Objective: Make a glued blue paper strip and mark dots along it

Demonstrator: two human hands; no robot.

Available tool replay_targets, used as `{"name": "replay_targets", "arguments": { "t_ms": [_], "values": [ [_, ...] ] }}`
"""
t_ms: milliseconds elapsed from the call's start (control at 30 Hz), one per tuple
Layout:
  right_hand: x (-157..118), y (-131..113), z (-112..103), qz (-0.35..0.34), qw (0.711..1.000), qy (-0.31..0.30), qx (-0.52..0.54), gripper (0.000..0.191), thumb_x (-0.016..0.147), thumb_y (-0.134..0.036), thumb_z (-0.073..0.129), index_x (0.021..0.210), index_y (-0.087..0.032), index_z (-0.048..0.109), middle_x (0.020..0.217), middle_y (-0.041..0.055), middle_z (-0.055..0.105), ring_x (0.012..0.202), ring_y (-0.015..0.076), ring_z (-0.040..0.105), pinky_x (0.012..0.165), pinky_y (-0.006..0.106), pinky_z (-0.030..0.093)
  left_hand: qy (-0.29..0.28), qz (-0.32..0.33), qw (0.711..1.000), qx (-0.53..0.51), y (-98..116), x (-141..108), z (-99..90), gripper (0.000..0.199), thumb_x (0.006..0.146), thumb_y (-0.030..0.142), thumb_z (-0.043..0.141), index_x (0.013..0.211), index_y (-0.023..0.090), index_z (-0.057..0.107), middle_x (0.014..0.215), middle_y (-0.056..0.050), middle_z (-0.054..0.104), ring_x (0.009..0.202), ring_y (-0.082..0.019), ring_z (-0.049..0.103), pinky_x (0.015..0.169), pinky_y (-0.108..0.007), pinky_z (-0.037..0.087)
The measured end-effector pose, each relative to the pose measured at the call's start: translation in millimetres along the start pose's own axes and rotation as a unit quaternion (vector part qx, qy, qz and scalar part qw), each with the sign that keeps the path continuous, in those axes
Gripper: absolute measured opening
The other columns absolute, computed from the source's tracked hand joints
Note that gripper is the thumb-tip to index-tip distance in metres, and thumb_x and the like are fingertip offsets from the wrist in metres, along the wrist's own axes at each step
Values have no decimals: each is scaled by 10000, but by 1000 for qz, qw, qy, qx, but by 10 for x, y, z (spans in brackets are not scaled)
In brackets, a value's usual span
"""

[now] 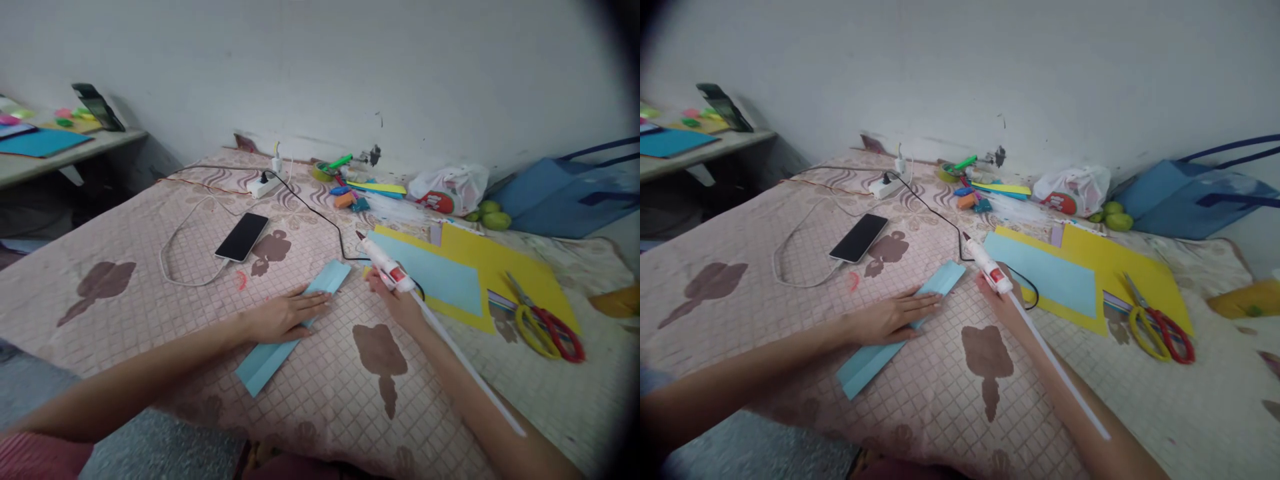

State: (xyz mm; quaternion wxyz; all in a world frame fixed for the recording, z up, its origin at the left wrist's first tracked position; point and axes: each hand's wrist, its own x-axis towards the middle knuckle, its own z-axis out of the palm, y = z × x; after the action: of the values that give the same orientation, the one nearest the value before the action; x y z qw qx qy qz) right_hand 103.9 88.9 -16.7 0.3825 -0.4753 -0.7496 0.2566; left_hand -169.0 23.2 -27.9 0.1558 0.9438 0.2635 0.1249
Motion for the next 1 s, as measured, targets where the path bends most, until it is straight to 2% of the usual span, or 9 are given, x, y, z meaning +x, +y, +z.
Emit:
{"name": "replay_targets", "arguments": {
  "t_ms": [133,200,333,400,500,633,800,1000],
  "values": [
    [-157,-18,-218,26,993,-67,-89,306,818,-466,503,915,-188,588,661,-1,579,603,164,548,603,286,444,18,-14,1000,11,-20,22,-7,562,910,366,411,1413,186,234,1457,-107,296,1337,-220,286,1114,-443,140],
    [-218,-24,-295,35,986,-106,-125,324,824,-476,488,920,-188,601,599,-10,574,586,172,557,590,283,434,30,-14,999,14,-47,57,-9,483,923,331,395,1379,198,311,1418,-89,378,1304,-212,344,1092,-427,194],
    [-269,-45,-362,42,974,-147,-169,335,829,-481,475,932,-197,621,524,-14,571,559,190,578,546,280,425,52,-9,998,20,-132,154,-19,359,929,269,386,1276,215,458,1325,-65,502,1193,-211,461,1002,-395,305],
    [-254,-65,-367,34,970,-160,-178,332,832,-480,469,917,-201,628,575,3,611,605,201,603,569,284,444,53,-3,998,23,-170,185,-22,350,925,259,394,1263,217,474,1321,-64,506,1169,-215,472,978,-392,318],
    [-199,-106,-365,9,969,-173,-177,336,832,-471,469,955,-199,622,787,46,680,767,225,633,665,306,478,61,0,998,23,-197,196,-16,356,925,253,392,1272,224,468,1326,-58,502,1176,-217,457,974,-399,309],
    [-129,-168,-353,-6,967,-194,-167,347,834,-451,473,1047,-208,601,1023,68,664,953,250,606,788,345,479,71,-9,997,13,-194,185,8,367,928,253,387,1286,222,455,1327,-56,501,1197,-213,436,980,-398,299],
    [-82,-214,-314,-3,964,-218,-152,358,839,-456,474,1090,-223,580,1066,62,646,1007,254,580,851,362,453,80,-11,997,5,-181,184,22,352,929,252,380,1266,217,476,1326,-57,501,1198,-213,436,981,-397,302],
    [-37,-221,-271,-8,965,-223,-141,300,836,-441,491,1016,-225,595,994,65,650,941,250,581,853,381,432,78,-23,997,1,-167,185,18,349,923,245,392,1259,225,481,1328,-46,501,1194,-214,441,976,-399,308]
  ]
}}
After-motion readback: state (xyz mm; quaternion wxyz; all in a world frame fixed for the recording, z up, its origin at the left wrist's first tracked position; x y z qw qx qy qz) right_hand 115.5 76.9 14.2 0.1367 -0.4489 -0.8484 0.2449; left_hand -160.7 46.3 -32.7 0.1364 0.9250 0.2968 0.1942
